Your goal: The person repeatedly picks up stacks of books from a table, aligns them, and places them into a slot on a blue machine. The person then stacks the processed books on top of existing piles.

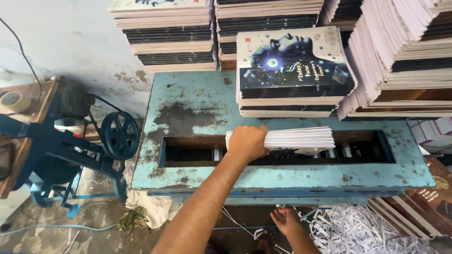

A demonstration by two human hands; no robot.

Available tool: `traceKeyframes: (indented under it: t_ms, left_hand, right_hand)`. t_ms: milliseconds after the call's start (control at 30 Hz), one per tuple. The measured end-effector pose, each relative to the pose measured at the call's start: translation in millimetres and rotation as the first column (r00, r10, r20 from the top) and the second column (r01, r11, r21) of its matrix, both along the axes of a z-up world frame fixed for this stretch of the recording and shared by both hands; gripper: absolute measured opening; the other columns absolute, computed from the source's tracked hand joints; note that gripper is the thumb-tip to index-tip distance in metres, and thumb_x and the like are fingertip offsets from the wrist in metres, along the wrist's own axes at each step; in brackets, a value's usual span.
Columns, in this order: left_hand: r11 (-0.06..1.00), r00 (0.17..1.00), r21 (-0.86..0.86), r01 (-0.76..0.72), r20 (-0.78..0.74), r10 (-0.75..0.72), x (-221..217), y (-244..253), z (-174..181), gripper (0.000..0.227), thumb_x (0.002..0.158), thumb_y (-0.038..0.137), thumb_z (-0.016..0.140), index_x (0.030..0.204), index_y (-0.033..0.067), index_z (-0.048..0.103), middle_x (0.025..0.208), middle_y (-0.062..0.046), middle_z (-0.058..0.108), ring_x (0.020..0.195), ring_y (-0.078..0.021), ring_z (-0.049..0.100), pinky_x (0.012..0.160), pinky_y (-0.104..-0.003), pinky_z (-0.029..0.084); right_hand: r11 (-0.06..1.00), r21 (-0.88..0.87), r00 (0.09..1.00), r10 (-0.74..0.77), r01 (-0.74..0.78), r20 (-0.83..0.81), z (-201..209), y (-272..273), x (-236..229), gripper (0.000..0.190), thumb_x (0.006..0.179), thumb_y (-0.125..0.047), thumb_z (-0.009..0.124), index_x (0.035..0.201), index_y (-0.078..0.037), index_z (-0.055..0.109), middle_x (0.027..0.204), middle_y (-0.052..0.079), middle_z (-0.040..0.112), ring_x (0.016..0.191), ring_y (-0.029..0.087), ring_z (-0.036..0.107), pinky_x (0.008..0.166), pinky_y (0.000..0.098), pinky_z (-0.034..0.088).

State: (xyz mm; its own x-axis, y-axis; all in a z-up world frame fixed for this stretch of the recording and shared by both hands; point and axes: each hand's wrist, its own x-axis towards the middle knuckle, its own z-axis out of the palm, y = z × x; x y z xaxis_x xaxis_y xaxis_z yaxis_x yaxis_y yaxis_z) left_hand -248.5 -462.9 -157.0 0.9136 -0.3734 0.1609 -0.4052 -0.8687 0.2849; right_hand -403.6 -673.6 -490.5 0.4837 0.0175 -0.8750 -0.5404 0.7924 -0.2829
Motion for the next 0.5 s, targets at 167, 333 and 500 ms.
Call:
traceKeyframes:
  t_ms: [167, 333, 500]
  left_hand:
    - [1.000, 1.000, 0.006, 0.007, 0.001, -0.007, 1.0, 0.9, 1.1, 0.047, 0.063, 0.035, 0.091, 0.090, 0.0070, 0.065, 0.084, -0.016, 0.074, 0.079, -0.0371, 0.072, 0.070, -0.049, 0.056]
    - [0.999, 1.000, 0.032, 0.005, -0.018, -0.004, 1.1, 0.3, 1.0, 0.049, 0.063, 0.037, 0.091, 0.092, 0.0068, 0.065, 0.084, -0.016, 0.075, 0.080, -0.0368, 0.072, 0.070, -0.049, 0.055]
    - [1.000, 1.000, 0.027, 0.003, -0.008, -0.003, 2.4, 0.8, 1.6, 0.050, 0.063, 0.038, 0.091, 0.092, 0.0070, 0.066, 0.085, -0.015, 0.075, 0.080, -0.0362, 0.073, 0.071, -0.049, 0.056]
  right_hand:
    - [1.000, 0.002, 0.999, 0.026, -0.026, -0.019, 0.7, -3.5, -1.3, 0.036, 0.072, 0.010, 0.055, 0.102, -0.010, 0.061, 0.105, 0.007, 0.065, 0.108, 0.029, 0.059, 0.101, 0.0582, 0.049]
    - [0.999, 0.033, 0.999, 0.011, -0.012, 0.036, -15.1, -3.8, 3.9, 0.034, 0.069, 0.008, 0.056, 0.097, -0.012, 0.060, 0.097, 0.004, 0.067, 0.100, 0.027, 0.061, 0.099, 0.0545, 0.050]
    - [0.994, -0.035, 0.995, 0.100, -0.101, -0.020, -13.9, -13.1, -4.6, 0.030, 0.074, 0.006, 0.059, 0.099, -0.009, 0.063, 0.104, 0.005, 0.071, 0.098, 0.020, 0.056, 0.104, 0.0523, 0.049]
